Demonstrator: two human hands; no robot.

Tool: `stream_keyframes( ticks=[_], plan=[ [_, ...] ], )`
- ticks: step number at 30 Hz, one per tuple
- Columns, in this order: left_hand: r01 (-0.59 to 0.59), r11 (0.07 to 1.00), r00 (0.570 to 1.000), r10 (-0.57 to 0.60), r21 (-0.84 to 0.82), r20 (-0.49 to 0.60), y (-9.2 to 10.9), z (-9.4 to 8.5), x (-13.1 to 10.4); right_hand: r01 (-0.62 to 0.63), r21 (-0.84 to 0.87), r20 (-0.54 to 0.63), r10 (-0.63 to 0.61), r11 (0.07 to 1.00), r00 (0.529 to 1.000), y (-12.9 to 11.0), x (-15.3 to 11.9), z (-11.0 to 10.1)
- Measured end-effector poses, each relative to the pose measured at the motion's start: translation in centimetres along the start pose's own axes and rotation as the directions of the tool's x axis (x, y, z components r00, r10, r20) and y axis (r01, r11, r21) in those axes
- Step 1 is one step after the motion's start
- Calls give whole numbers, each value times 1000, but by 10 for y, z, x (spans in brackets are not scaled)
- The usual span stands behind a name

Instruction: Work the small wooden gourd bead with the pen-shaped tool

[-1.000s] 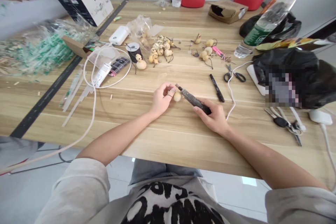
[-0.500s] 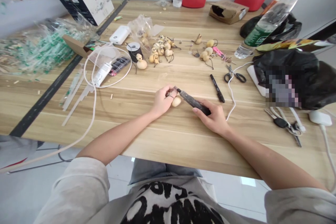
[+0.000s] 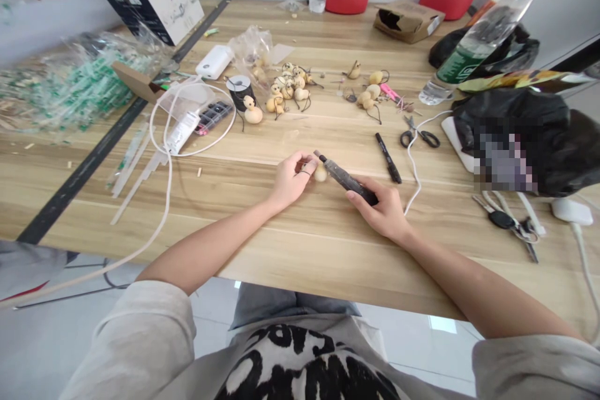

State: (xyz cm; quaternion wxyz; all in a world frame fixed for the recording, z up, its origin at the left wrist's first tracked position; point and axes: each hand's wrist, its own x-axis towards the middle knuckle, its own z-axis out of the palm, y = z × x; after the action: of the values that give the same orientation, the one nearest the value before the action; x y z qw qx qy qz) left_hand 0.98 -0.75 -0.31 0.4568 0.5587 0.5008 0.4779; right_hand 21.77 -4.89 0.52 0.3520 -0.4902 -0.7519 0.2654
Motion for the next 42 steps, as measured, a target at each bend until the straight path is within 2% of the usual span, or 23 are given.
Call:
stream_keyframes(
  ticks=[11,19,31,42],
  plan=[
    [-65,997,997,67,46,-31,-7,0,3,-8,10,0,8,1000,1000,-2,0,0],
    [-96,992,995,95,84,14,-3,-1,1,6,0,9,-6,1000,1000,-3,0,0],
    [-189,929,979,151,318,138,-1,-1,-3,-2,-16,30,3,1000,1000,-1,-1,1],
    [-242,897,965,183,369,188,0,-2,-3,0,-2,32,0,1000,999,-2,-1,1]
  ],
)
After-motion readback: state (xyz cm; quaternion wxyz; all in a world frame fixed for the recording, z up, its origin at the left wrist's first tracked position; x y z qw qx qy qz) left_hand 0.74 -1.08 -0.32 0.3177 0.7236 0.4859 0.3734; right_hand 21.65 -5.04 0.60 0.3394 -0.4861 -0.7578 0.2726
